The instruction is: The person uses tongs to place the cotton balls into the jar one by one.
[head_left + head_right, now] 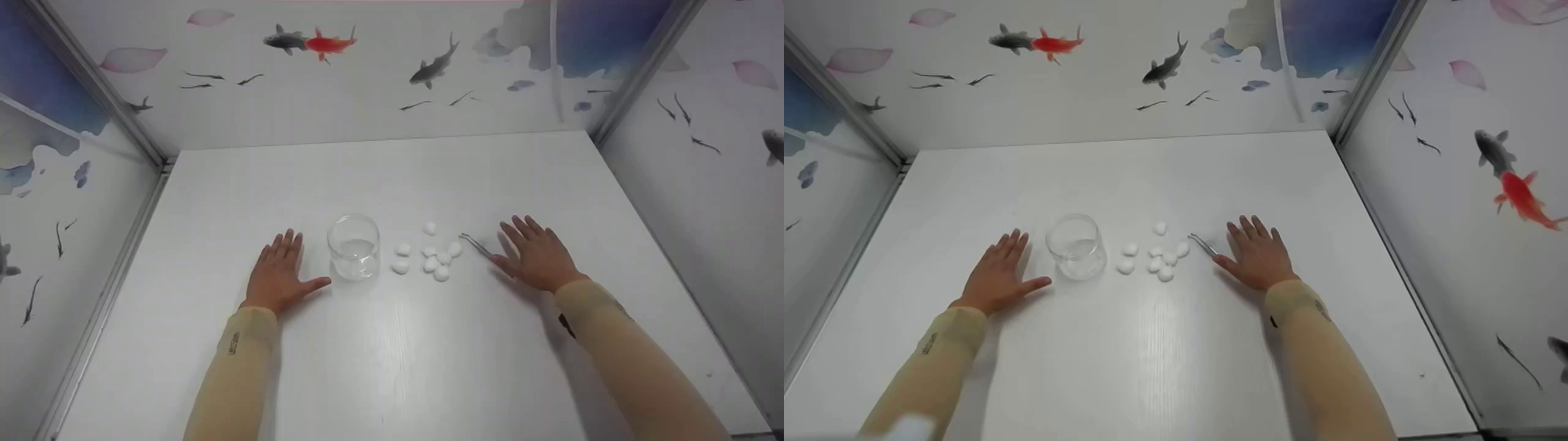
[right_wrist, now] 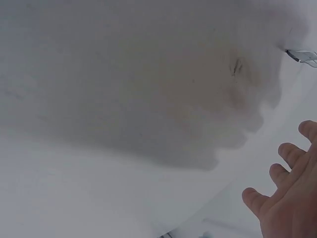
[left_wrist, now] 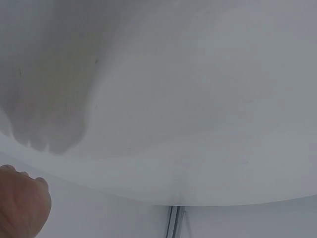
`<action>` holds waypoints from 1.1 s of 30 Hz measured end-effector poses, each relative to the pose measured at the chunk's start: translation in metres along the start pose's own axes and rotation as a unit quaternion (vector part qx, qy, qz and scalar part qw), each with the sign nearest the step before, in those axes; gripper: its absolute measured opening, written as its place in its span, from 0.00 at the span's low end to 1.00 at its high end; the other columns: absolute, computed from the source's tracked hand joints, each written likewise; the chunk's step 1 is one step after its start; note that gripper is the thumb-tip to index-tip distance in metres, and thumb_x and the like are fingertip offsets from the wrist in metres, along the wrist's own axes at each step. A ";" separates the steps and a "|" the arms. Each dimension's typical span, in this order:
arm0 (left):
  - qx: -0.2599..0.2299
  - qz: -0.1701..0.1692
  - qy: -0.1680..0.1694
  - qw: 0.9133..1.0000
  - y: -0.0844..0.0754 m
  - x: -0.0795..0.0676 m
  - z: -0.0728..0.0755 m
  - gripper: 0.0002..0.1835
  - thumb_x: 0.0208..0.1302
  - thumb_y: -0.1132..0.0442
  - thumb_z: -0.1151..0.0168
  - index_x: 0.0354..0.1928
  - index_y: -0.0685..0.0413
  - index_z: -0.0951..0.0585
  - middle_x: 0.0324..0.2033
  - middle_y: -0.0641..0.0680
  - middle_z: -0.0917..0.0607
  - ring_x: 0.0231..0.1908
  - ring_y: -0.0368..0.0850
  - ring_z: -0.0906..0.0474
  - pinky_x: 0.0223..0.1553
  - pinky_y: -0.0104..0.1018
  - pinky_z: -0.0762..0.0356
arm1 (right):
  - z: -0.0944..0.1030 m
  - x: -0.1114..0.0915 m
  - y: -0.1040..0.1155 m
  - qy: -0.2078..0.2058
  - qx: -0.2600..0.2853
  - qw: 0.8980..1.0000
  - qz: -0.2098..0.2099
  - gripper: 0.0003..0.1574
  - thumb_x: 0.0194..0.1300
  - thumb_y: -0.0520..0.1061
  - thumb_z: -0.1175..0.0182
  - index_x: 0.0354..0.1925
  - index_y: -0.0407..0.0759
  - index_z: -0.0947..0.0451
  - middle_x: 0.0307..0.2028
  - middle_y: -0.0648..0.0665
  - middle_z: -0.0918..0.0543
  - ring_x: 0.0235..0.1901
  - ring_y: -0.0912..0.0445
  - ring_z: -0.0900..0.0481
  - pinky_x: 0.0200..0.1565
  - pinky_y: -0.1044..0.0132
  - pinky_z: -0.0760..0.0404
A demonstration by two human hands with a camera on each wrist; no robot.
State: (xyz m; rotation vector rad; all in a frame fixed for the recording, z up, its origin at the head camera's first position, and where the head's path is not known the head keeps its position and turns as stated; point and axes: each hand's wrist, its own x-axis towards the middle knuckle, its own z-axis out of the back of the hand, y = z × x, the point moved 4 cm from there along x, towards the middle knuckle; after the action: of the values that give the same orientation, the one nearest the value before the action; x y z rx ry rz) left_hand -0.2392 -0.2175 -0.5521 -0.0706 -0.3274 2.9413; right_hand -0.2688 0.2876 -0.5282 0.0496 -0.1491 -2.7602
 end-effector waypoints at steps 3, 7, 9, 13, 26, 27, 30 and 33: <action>0.002 0.000 0.001 1.000 0.001 -0.001 0.001 0.66 0.51 0.14 0.58 0.79 0.56 0.53 0.78 0.59 0.55 0.76 0.56 0.63 0.76 0.52 0.66 | 0.000 0.000 0.001 -0.002 0.001 1.000 0.001 0.54 0.70 0.77 0.59 0.77 0.41 0.45 0.75 0.33 0.45 0.74 0.37 0.52 0.70 0.34 0.48; 0.000 0.001 0.003 1.000 -0.001 -0.001 0.002 0.66 0.51 0.14 0.56 0.79 0.56 0.54 0.78 0.59 0.55 0.76 0.56 0.63 0.76 0.51 0.66 | 0.003 0.000 0.001 -0.003 0.005 1.000 0.000 0.53 0.71 0.75 0.57 0.77 0.41 0.44 0.75 0.33 0.45 0.74 0.37 0.52 0.70 0.34 0.48; -0.001 0.001 0.004 1.000 -0.003 0.000 0.003 0.66 0.52 0.15 0.56 0.79 0.56 0.54 0.78 0.59 0.55 0.77 0.56 0.63 0.76 0.51 0.66 | 0.004 -0.001 0.001 -0.003 0.007 1.000 0.000 0.53 0.71 0.75 0.56 0.76 0.41 0.44 0.75 0.32 0.44 0.74 0.37 0.51 0.70 0.34 0.48; 0.003 0.000 0.002 1.000 -0.008 0.000 0.005 0.66 0.52 0.15 0.56 0.79 0.56 0.53 0.78 0.58 0.54 0.77 0.55 0.63 0.76 0.49 0.67 | 0.005 -0.001 0.002 -0.004 0.003 1.000 0.000 0.52 0.71 0.75 0.56 0.76 0.41 0.43 0.74 0.33 0.43 0.74 0.37 0.50 0.70 0.35 0.48; -0.042 -0.001 0.020 0.999 -0.034 0.004 -0.001 0.66 0.51 0.17 0.48 0.79 0.58 0.52 0.77 0.57 0.50 0.76 0.54 0.59 0.76 0.49 0.65 | 0.007 -0.006 0.003 0.017 -0.012 1.000 0.002 0.52 0.72 0.74 0.56 0.76 0.40 0.44 0.74 0.33 0.42 0.74 0.37 0.50 0.71 0.36 0.49; -0.051 0.001 0.023 0.998 -0.035 0.005 -0.002 0.67 0.51 0.17 0.47 0.79 0.58 0.52 0.77 0.58 0.50 0.76 0.54 0.58 0.76 0.49 0.65 | 0.006 -0.007 0.003 0.021 -0.014 1.000 0.002 0.52 0.72 0.74 0.57 0.76 0.40 0.44 0.74 0.33 0.42 0.74 0.38 0.50 0.71 0.36 0.50; -0.081 0.012 0.028 0.996 -0.037 0.007 -0.003 0.68 0.49 0.18 0.43 0.79 0.59 0.51 0.77 0.59 0.49 0.76 0.55 0.58 0.76 0.48 0.65 | 0.006 -0.008 0.005 0.020 -0.022 1.000 0.008 0.53 0.71 0.75 0.56 0.75 0.39 0.42 0.73 0.33 0.40 0.73 0.38 0.48 0.72 0.38 0.49; -0.114 0.029 0.034 0.992 -0.041 0.010 -0.004 0.68 0.48 0.20 0.40 0.79 0.59 0.51 0.77 0.60 0.48 0.76 0.55 0.58 0.76 0.46 0.66 | 0.008 -0.008 0.009 0.008 -0.021 1.000 0.020 0.52 0.70 0.74 0.52 0.73 0.37 0.38 0.71 0.33 0.36 0.72 0.38 0.44 0.71 0.39 0.46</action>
State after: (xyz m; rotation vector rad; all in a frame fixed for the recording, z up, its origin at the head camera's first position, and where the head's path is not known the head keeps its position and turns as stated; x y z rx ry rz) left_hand -0.2417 -0.1749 -0.5474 -0.2141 -0.6603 2.9369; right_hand -0.2583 0.2836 -0.5193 0.0583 -0.0871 -2.7211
